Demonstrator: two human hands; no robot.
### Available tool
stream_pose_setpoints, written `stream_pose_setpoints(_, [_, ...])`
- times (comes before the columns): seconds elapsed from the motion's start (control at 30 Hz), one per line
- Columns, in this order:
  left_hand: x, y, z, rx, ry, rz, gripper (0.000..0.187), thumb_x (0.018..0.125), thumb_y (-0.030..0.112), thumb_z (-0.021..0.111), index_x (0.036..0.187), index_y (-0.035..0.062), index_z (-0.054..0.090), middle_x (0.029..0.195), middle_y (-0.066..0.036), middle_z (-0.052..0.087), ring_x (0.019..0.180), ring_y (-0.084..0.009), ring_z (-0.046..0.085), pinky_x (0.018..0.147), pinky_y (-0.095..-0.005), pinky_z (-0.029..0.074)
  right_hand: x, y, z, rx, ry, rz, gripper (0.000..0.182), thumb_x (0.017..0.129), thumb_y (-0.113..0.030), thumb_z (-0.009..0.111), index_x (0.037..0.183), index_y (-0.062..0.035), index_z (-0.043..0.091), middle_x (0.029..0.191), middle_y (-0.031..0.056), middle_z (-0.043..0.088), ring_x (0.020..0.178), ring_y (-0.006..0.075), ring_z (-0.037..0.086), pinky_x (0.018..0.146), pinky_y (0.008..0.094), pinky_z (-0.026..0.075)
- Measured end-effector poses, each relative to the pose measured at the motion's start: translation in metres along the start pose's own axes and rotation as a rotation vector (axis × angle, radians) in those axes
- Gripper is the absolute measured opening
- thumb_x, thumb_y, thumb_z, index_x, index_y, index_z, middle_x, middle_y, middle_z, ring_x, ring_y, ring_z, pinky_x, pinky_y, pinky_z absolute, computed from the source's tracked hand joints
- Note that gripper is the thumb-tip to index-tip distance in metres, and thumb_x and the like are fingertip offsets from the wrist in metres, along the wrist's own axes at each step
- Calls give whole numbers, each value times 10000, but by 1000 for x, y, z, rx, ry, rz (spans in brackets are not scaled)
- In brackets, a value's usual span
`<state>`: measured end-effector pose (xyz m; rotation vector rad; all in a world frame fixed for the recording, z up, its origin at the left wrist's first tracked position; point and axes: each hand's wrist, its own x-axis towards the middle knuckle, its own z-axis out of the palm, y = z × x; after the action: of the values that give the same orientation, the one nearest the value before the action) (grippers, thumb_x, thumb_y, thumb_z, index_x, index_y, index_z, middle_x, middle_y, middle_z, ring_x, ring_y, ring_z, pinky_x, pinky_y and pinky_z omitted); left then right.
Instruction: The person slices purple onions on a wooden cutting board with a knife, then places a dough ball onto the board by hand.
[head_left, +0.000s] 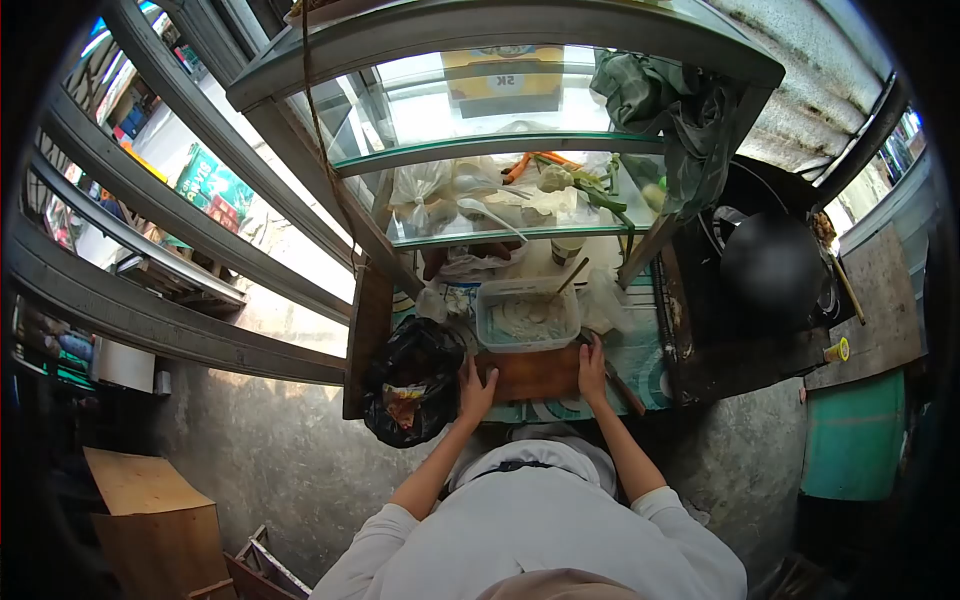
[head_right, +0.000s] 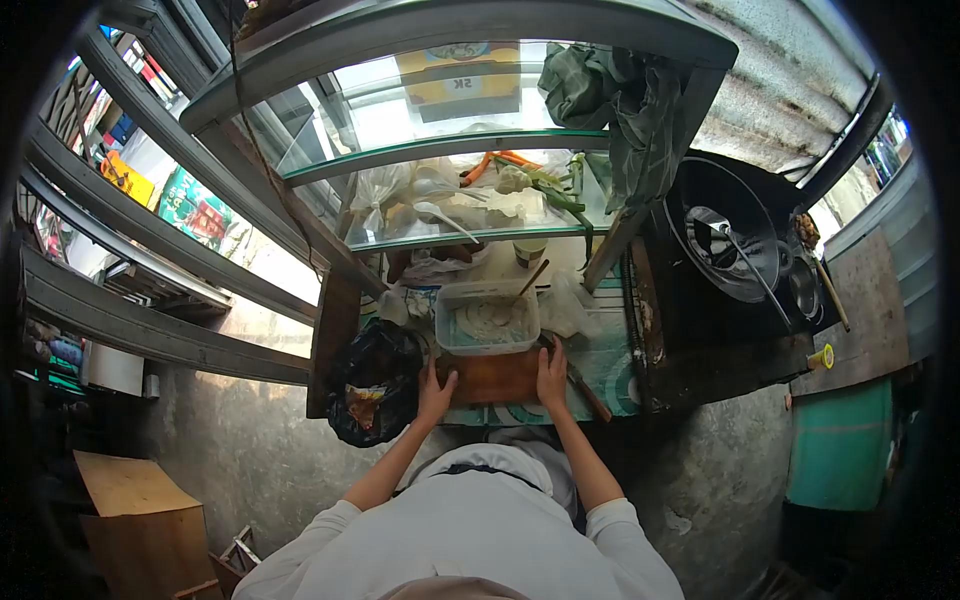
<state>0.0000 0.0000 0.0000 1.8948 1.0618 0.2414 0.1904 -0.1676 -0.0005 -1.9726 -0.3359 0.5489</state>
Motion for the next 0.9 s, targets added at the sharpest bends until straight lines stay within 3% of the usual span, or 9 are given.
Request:
stream_pose_setpoints(0.27, [-3, 17, 11, 0, -3, -105, 776, 843, 504, 539, 1410, 76, 227, 1341, -320, 306, 1250, -466, 305, 1020, -464, 293, -17, -26, 11, 24, 124, -90, 599, 945, -451, 393, 1409, -107, 232, 1342, 252, 331, 1218, 418, 358, 1000, 432, 301])
stream_pose_setpoints(0.47, [-20, 14, 3, -28, -32, -74, 770, 843, 495, 543, 1408, 78, 229, 1338, -321, 318, 1236, -475, 320, 1023, -460, 291, -28, -17, 0, -55, 51, -89, 587, 940, -447, 415, 1397, -108, 272, 1323, 246, 326, 1222, 410, 347, 1002, 434, 297])
stream_pose_setpoints(0.57, [-15, 17, -2, 25, -3, -35, 754, 858, 480, 530, 1409, 66, 226, 1338, -308, 336, 1236, -458, 332, 1013, -448, 304, -16, -21, 1, -26, 57, -68, 538, 933, -413, 446, 1362, -105, 344, 1284, 223, 369, 1181, 397, 377, 982, 433, 312])
stream_pose_setpoints(0.67, [5, 23, -6, -70, 82, 88, 742, 878, 467, 507, 1410, 44, 210, 1352, -291, 340, 1253, -435, 327, 1019, -428, 302, -4, -33, 4, -270, 109, -226, 483, 926, -349, 474, 1321, -81, 397, 1178, 199, 452, 1087, 361, 447, 931, 414, 352])
stream_pose_setpoints(0.77, [19, 53, -26, -207, -12, -48, 731, 892, 465, 488, 1403, 19, 216, 1367, -280, 337, 1226, -408, 388, 1002, -409, 330, 15, -34, 12, -82, 90, -187, 420, 914, -261, 492, 1269, -42, 446, 1055, 179, 512, 970, 323, 501, 865, 391, 389])
stream_pose_setpoints(0.9, [40, 34, -20, -148, -107, 1, 737, 889, 475, 489, 1393, 1, 235, 1372, -282, 334, 1182, -393, 456, 957, -399, 376, 28, -20, 12, -108, 146, -300, 364, 901, -180, 494, 1225, -14, 485, 979, 169, 525, 897, 299, 524, 816, 371, 412])
